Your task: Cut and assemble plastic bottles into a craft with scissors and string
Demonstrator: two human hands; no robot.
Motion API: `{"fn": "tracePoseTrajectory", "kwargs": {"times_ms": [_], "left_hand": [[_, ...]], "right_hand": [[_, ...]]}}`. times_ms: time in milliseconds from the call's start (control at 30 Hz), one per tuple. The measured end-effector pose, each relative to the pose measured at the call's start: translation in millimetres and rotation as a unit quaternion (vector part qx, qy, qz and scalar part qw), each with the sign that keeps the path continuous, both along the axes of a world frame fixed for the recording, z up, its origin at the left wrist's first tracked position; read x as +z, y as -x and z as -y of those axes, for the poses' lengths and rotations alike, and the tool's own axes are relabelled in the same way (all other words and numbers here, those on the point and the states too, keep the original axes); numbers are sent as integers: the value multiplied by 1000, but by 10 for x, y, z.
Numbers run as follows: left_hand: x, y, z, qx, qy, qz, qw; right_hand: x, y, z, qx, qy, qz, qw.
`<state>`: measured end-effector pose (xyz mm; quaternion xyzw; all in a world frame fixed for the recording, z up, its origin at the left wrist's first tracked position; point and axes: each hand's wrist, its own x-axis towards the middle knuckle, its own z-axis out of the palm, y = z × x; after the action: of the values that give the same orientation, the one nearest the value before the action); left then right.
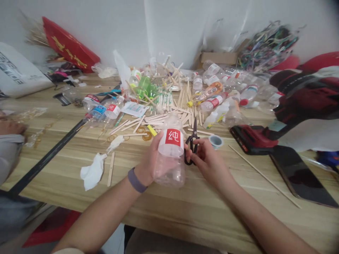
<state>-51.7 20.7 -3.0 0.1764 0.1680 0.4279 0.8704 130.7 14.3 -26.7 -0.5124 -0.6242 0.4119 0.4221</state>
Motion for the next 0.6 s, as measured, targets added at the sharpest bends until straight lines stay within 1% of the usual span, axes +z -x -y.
{"fn": "tracePoseTrajectory", "kwargs": {"times_ms": [133, 200, 300, 367, 433, 500, 600], "left_hand": [[-52, -21, 13, 5, -53, 31, 998], [-69, -31, 40, 8, -66, 40, 997], [-84, -61, 102, 0, -61, 36, 997], [-89, -88, 143, -1, -51, 32, 998], [-91, -110, 175, 10, -41, 27, 999], [-86, -121, 200, 18, -32, 17, 999], [-64, -120, 224, 19, -21, -8, 1000]], "right_hand": [[-40, 92, 59, 30, 12, -66, 997], [-46, 119, 92, 40, 22, -108, 993], [-52, 139, 113, 47, 39, -152, 986], [-53, 140, 119, 41, 43, -159, 985], [-51, 135, 130, 26, 35, -152, 987], [-46, 131, 150, 11, 17, -122, 992], [-50, 108, 164, 7, -31, -7, 999]]}}
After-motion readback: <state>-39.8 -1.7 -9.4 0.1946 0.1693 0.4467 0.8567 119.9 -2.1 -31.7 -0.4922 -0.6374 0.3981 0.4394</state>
